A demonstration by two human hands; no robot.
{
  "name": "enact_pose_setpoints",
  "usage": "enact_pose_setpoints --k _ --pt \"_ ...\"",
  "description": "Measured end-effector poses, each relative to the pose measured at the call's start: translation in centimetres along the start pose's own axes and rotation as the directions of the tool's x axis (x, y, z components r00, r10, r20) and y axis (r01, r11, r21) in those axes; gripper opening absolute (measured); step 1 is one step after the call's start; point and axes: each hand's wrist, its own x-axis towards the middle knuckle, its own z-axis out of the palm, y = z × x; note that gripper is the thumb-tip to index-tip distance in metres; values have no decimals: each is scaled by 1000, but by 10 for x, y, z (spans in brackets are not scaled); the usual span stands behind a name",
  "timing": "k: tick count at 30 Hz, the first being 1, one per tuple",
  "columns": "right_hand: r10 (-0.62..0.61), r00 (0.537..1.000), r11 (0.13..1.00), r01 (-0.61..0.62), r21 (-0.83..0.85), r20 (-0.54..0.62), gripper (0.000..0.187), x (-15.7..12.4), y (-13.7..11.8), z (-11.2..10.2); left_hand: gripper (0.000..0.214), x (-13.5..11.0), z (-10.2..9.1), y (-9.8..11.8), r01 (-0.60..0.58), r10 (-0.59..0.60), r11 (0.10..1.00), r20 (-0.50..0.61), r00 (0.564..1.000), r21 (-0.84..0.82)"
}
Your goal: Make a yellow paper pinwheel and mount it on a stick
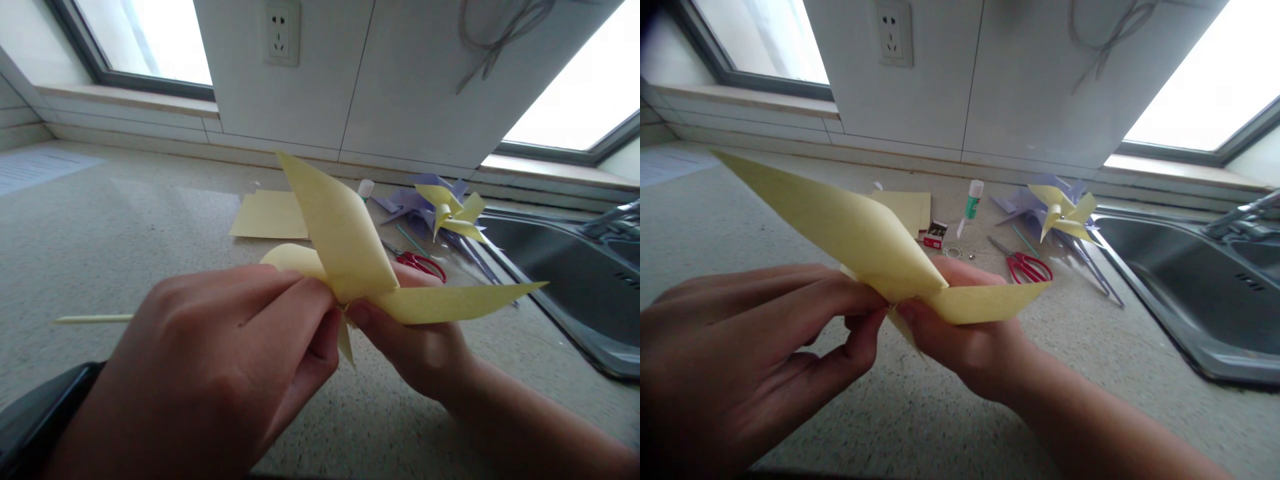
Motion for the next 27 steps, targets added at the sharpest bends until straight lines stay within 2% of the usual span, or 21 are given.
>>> enact_pose_setpoints --k 11,16,27 --pt "-13 999 995 16 -102 33 10 0 -3 -5 26 -4 -4 4 47 -47 999 35 998 -22" --pt "-17 998 994 23 -107 62 10 0 -5 -7 25 -4 -6 2 22 -20 998 45 999 -51" --pt "-107 991 973 122 -196 83 10 4 -12 -9 24 0 -5 1 -14 17 998 47 999 -55"
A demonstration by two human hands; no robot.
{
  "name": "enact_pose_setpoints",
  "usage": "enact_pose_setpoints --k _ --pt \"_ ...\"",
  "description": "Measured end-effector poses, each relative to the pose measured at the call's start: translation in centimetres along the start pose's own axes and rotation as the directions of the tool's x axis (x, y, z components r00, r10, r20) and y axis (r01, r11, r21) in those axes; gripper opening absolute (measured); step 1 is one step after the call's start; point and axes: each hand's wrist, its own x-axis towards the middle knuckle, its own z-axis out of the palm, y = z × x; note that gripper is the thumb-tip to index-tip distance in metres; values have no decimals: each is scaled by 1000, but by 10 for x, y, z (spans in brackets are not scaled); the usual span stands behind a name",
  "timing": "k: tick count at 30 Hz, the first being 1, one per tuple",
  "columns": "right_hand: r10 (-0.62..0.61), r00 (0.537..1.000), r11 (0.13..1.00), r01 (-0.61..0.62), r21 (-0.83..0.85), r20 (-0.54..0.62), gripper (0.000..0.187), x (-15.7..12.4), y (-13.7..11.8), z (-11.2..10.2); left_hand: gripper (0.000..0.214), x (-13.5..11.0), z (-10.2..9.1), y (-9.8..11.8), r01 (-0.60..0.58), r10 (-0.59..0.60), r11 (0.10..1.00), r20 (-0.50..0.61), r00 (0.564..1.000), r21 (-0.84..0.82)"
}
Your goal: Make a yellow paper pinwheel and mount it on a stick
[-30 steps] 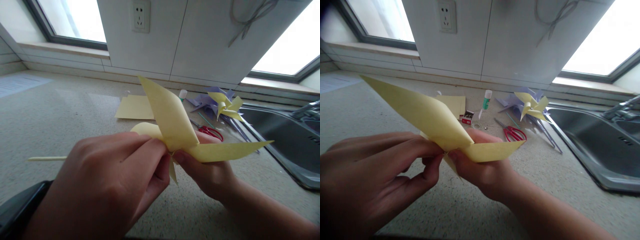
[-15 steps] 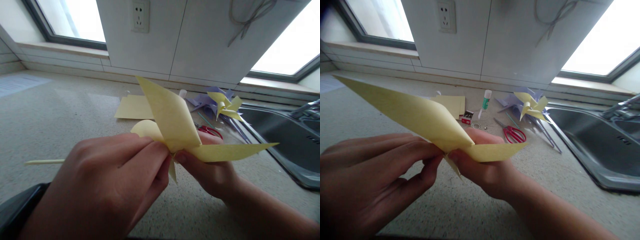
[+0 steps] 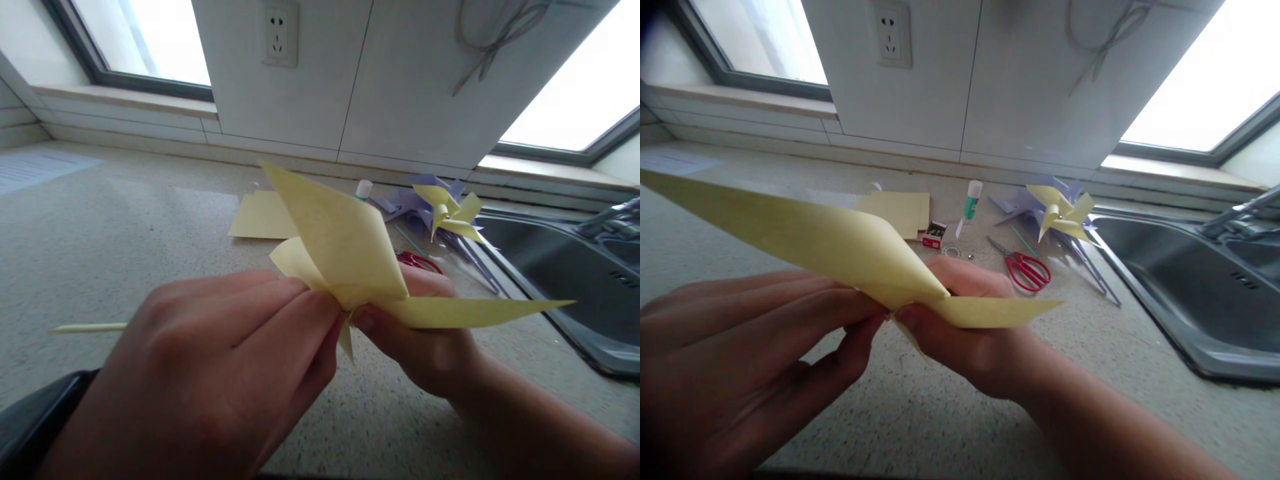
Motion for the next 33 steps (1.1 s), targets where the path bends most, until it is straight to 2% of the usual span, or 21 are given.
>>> enact_pose_setpoints --k 6,10,12,16,22,25,29,33 --pt "31 1000 999 -31 7 5 5 -3 4 -1 26 -1 0 0 3 -4 1000 34 999 13" --pt "71 997 997 -70 30 -33 10 -5 8 2 22 -2 -1 0 -12 12 1000 -9 1000 20" --pt "53 997 998 -53 15 -49 11 -5 7 3 20 -2 -2 -1 -22 23 1000 -18 1000 20" --pt "2 998 999 -5 -38 -60 9 -3 2 4 15 -3 -1 -2 54 -54 998 21 998 18" --pt "-10 999 1000 10 -28 -34 8 0 -2 3 11 -1 3 -3 33 -34 999 -59 998 -13" --pt "-4 999 1000 3 -29 -32 8 0 -3 4 12 -1 1 0 53 -53 999 -30 998 -4" --pt "-23 1000 999 22 -42 -20 8 1 -4 3 11 -2 0 0 0 -2 1000 -95 995 -21" --pt "-57 998 996 55 -76 -18 8 1 -7 3 16 -7 5 -3 -16 22 999 -123 992 50"
